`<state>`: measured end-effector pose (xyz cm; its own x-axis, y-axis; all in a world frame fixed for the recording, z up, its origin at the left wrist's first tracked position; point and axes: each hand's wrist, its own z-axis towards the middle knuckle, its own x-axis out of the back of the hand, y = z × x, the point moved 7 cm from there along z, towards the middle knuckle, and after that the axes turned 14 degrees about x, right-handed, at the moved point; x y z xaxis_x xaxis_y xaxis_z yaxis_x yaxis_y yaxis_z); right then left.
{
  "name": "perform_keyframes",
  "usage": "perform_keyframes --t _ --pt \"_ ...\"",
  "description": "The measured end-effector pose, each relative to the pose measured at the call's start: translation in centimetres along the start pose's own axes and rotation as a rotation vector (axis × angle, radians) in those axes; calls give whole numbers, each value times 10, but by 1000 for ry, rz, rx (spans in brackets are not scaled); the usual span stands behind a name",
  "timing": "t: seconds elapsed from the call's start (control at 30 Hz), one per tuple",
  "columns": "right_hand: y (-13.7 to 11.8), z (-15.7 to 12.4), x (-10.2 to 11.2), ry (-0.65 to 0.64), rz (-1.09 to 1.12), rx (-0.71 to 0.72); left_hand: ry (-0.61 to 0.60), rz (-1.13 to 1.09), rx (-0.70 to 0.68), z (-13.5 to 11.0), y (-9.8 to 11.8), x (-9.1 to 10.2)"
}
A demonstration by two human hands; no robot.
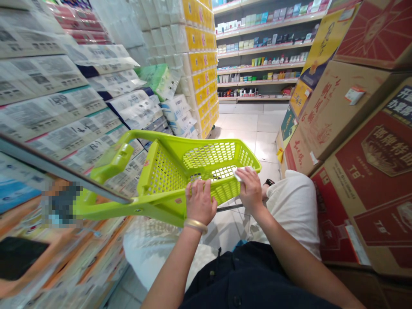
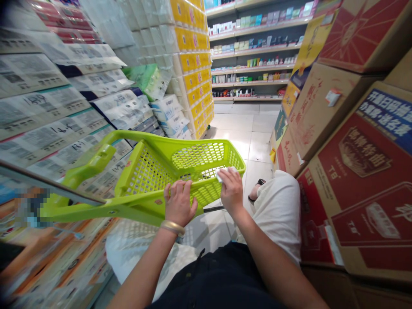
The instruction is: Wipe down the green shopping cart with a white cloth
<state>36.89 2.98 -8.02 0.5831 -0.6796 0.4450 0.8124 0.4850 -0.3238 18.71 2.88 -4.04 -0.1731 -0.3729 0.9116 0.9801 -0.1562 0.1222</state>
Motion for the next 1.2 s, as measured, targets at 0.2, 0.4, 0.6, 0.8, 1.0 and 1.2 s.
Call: perform_keyframes --t 0.2,0.4,0.6,0.8,1.0,1.2 --pt "-20 2 -9 -82 85 103 -23 7 -3 0 -2 1" --pt "24 -1 10 60 -33 -76 -24 -1 0 1 0 -1" --pt "-36 7 -12 -94 100 143 -19 -2 -21 3 4 -5" --pt "17 4 7 2 -5 -15 -25 -11 -47 4 11 -7" --pt "28 -2 13 65 -3 -49 -39 -26 -59 8 17 -8" --pt "-17 2 -5 -43 91 97 -46 -23 -75 15 15 -10"
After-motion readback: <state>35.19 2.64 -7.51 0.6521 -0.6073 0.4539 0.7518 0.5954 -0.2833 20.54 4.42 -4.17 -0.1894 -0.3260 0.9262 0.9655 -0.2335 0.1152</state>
